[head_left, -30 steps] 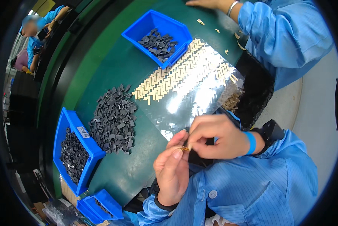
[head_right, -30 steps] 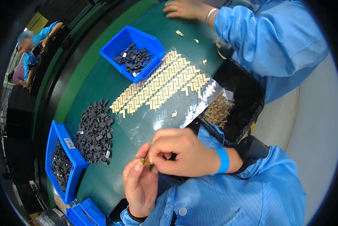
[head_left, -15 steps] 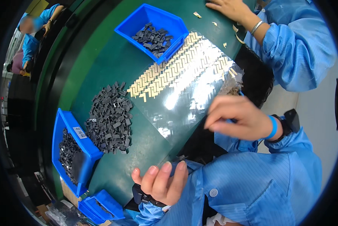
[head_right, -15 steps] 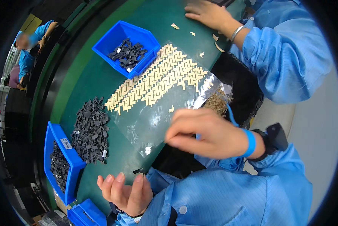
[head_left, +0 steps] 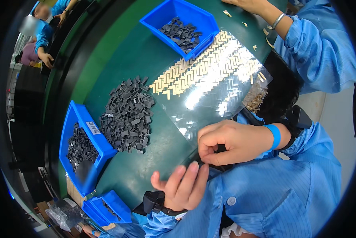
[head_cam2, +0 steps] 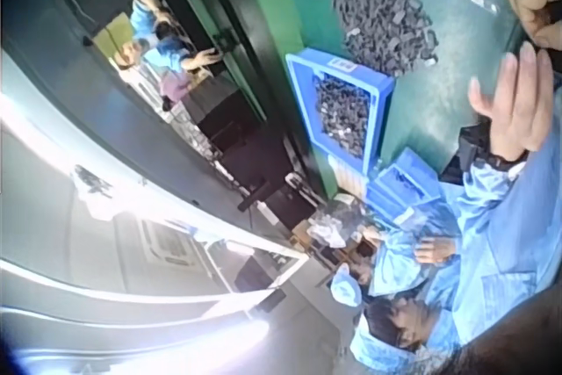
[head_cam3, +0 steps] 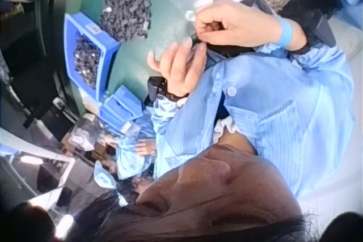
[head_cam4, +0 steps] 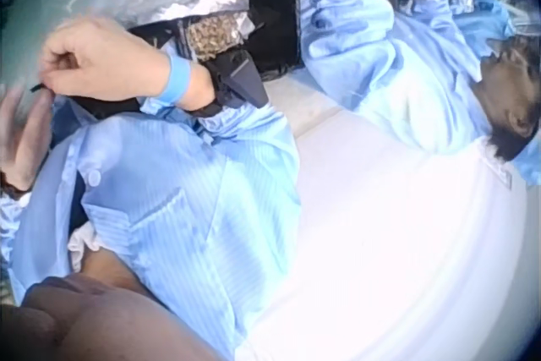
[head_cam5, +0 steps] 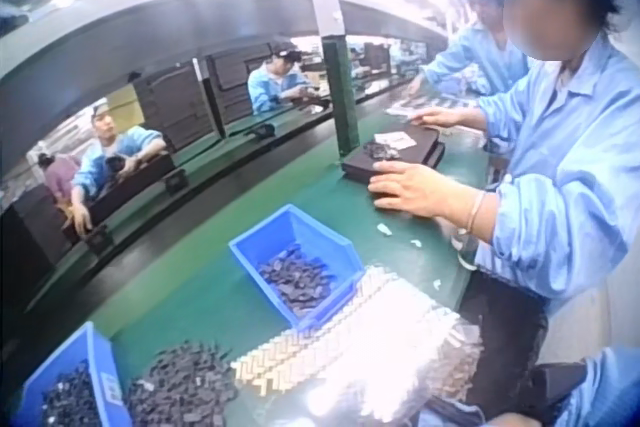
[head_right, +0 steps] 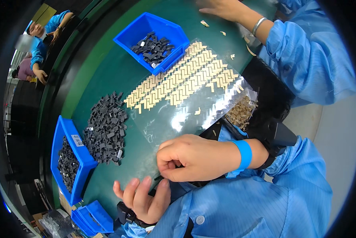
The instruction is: Assembling small black plastic components and gold contacts at a factory assembly line workstation.
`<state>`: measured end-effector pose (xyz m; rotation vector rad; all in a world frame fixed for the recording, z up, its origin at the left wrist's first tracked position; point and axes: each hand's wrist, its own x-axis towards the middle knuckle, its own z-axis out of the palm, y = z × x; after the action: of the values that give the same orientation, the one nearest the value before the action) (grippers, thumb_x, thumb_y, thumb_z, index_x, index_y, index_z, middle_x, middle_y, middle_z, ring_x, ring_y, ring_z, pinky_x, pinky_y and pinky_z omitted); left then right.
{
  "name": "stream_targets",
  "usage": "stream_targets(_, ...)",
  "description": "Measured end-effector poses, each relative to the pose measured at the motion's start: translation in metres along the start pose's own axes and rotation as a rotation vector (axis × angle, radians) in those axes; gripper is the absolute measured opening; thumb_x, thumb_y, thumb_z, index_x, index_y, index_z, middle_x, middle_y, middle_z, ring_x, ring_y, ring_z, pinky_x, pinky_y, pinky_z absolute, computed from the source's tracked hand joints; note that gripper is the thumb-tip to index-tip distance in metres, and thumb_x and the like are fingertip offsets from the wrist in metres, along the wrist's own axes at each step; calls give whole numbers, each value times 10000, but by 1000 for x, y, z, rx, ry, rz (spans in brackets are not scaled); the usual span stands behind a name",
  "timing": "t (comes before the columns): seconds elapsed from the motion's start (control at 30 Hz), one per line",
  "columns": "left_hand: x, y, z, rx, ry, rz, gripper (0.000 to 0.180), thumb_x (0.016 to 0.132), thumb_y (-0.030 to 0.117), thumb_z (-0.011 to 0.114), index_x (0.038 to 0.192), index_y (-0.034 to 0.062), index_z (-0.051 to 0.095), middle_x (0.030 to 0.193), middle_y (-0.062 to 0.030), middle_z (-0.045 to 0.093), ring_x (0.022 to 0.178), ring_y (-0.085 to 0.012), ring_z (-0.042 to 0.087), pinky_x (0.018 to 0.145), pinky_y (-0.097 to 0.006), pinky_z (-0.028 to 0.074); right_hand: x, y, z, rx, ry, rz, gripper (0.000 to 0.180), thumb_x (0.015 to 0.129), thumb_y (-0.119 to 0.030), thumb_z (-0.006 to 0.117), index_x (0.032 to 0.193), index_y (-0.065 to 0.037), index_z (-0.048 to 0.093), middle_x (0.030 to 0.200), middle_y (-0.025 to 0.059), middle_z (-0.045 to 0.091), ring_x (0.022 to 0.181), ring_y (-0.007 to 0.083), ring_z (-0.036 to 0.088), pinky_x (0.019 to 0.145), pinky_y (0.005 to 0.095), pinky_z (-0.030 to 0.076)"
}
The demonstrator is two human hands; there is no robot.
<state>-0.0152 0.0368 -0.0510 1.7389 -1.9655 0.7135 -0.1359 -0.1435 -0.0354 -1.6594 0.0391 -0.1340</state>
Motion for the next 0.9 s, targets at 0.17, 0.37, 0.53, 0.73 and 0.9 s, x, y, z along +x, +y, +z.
stream_targets(0.17, 5, -23, 10, -39, -77, -314, 399, 636, 217, 777, 981, 88, 623, 1038, -107, 539, 962, -293, 509, 874, -481, 364, -5, 4, -11, -151, 358, -22, 56, 824, -56, 578, 813, -3, 565, 805, 71, 544, 729, 148, 531, 665, 267, 422)
stream_targets(0.37, -2, -65, 23, 62, -117, -524, 243, 646, 50, 730, 874, 18, 654, 877, -90, 555, 847, -248, 518, 746, -357, 394, -9, 5, -13, -113, 499, -72, 66, 822, -54, 579, 793, 3, 562, 764, 59, 533, 703, 141, 497, 627, 256, 404)
stream_targets(0.53, -5, -65, 27, 55, -130, -551, 224, 664, 34, 712, 882, 38, 663, 885, -76, 563, 843, -237, 522, 755, -344, 392, -10, 3, -11, -117, 492, -69, 61, 817, -54, 589, 795, 0, 570, 763, 53, 535, 705, 134, 496, 624, 255, 406)
stream_targets(0.73, 7, -56, 14, -113, 60, -568, 187, 709, -26, 673, 894, -6, 655, 885, -114, 614, 813, -235, 581, 734, -305, 456, -5, 6, -4, -70, 504, -147, 62, 805, -58, 614, 818, -3, 590, 789, 55, 543, 708, 136, 505, 636, 254, 416)
stream_targets(0.9, 21, -19, -4, -887, 181, -862, 189, 735, -63, 654, 920, -45, 623, 917, -137, 614, 796, -167, 596, 704, -242, 484, 11, 3, 21, 79, 481, -303, 99, 760, -38, 662, 844, -9, 618, 884, 73, 545, 806, 154, 537, 726, 261, 428)
